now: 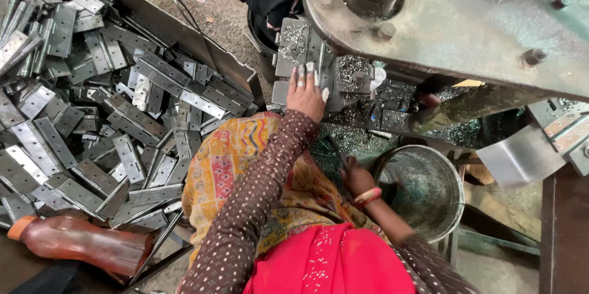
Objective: The person sits at a manual press machine, repeatedly picking up small metal brackets from a bin, placing them into the press, and operating the lever to process them. The processed parts are then removed and placed into a metal bowl.
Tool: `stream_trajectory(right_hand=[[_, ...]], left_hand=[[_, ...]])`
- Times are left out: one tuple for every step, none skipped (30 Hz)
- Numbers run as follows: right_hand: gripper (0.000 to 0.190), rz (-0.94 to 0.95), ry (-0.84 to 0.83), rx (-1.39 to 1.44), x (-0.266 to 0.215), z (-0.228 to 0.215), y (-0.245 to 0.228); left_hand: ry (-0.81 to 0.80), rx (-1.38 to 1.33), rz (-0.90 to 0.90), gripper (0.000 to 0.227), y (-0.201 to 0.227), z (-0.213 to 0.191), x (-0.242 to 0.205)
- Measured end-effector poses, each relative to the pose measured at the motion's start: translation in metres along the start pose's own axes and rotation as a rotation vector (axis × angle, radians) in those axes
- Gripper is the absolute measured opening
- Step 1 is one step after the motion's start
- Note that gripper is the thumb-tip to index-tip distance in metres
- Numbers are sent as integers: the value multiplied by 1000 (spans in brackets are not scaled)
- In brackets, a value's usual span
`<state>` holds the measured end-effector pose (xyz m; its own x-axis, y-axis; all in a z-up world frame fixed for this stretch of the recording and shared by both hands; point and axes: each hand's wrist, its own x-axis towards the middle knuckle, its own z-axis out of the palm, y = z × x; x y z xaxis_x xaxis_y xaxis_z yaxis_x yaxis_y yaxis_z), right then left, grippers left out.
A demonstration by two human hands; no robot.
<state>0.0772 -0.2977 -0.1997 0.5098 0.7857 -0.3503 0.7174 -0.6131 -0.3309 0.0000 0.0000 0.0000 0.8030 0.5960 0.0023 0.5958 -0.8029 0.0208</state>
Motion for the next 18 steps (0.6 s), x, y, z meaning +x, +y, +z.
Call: stream_trajectory(right_hand=[[50,-3,2,-25,1,-9,-7],[49,-5,5,-50,3,-20,-12],[48,-1,-4,-59,-4,-23,-24],[46,-48,-3,-23,-7,-31,-34],[45,-91,4,8,-5,-44,-39],[44,-135,11,39,-6,-56,-46],[41,-88,-25,9,-4,-72,-52],[39,-41,-60,-21,-3,-88,-58],[38,7,-101,-47,-6,-101,-65],[38,-1,-128,-73,0,-117,-68],[38,-2,-160,-93,9,-132,-69],[37,-3,-192,-113,12,-138,-71],[39,2,-180,-116,11,-138,-74],[41,8,-168,-119,9,-136,-75],[43,12,-160,-123,6,-131,-71],[41,37,-141,-62,-1,-118,-70],[39,62,-120,-2,-11,-99,-72],[38,86,-99,58,-17,-83,-70]], left_hand=[[21,-52,-4,39,1,-2,-6],[43,-105,-8,43,3,-4,-9],[46,-149,-5,46,0,-5,-17],[7,-138,3,44,-3,-6,-20],[-28,-133,14,42,-2,-6,-18],[-62,-128,25,41,-2,-6,-19],[-42,-112,30,42,-1,-6,-16],[-21,-96,35,43,-1,-6,-15],[-9,-78,40,44,0,-5,-16],[-4,-98,35,42,-1,-4,-8],[-6,-118,36,41,-2,-4,3],[-8,-137,38,41,-1,-3,8],[-29,-129,37,39,-1,-3,14],[-49,-119,37,39,-1,-4,18],[-72,-111,33,39,-1,-4,20],[-92,-101,45,39,-1,-2,21],[-110,-90,57,39,-2,0,22],[-128,-78,69,39,-3,3,23]])
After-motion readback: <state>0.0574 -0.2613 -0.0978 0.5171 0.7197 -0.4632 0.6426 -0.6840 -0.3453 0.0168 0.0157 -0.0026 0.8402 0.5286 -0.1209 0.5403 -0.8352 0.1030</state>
